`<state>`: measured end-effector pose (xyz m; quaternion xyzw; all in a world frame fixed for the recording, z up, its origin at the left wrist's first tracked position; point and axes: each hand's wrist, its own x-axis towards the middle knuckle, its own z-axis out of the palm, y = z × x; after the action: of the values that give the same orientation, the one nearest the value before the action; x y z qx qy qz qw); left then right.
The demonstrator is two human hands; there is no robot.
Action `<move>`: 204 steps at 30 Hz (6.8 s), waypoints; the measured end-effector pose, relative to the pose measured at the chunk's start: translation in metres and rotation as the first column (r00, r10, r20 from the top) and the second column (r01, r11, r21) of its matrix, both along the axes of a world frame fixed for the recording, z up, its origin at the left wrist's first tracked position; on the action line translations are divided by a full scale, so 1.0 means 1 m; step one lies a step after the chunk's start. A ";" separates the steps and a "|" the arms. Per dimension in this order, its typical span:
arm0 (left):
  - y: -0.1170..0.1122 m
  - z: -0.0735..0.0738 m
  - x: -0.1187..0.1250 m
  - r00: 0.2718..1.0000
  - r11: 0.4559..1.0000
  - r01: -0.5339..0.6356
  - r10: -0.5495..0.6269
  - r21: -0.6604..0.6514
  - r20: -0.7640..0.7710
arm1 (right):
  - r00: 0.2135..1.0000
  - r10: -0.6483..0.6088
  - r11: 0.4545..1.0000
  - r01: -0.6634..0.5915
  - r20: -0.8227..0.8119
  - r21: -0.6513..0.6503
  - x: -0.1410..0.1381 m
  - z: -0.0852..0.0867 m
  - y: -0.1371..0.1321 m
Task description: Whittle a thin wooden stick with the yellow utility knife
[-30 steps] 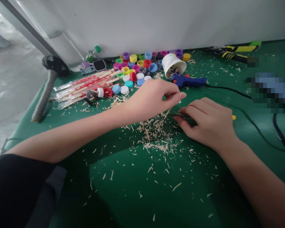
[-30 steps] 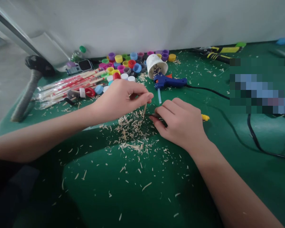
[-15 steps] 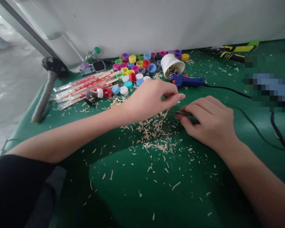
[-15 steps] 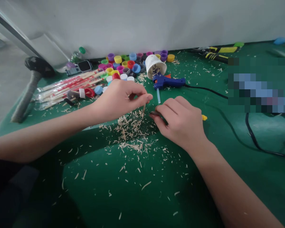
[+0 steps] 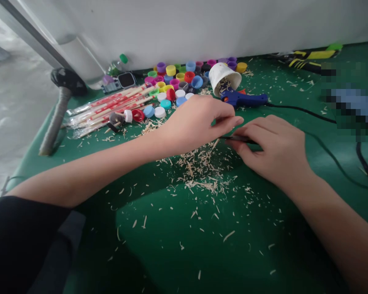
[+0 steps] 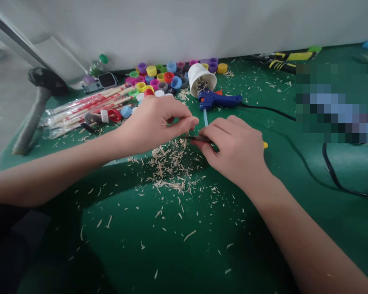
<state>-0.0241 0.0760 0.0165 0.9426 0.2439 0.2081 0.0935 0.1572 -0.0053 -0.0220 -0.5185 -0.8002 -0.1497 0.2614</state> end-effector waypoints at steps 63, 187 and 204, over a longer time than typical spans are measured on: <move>-0.011 0.003 -0.001 1.000 0.999 -0.022 0.022 0.023 0.014 | 0.960 0.011 0.998 -0.029 0.279 0.062 0.002 -0.017 0.003; 0.003 0.000 -0.001 0.995 0.996 -0.027 0.035 -0.087 0.091 | 0.948 -0.021 0.995 0.050 0.317 -0.083 -0.007 -0.014 0.009; 0.002 0.002 -0.001 0.999 0.999 -0.025 0.026 -0.033 0.026 | 0.951 -0.008 0.998 0.024 0.308 -0.050 -0.006 -0.015 0.010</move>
<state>-0.0249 0.0783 0.0183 0.9349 0.2579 0.2177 0.1095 0.1511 0.0047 -0.0368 -0.5021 -0.8306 -0.2097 0.1185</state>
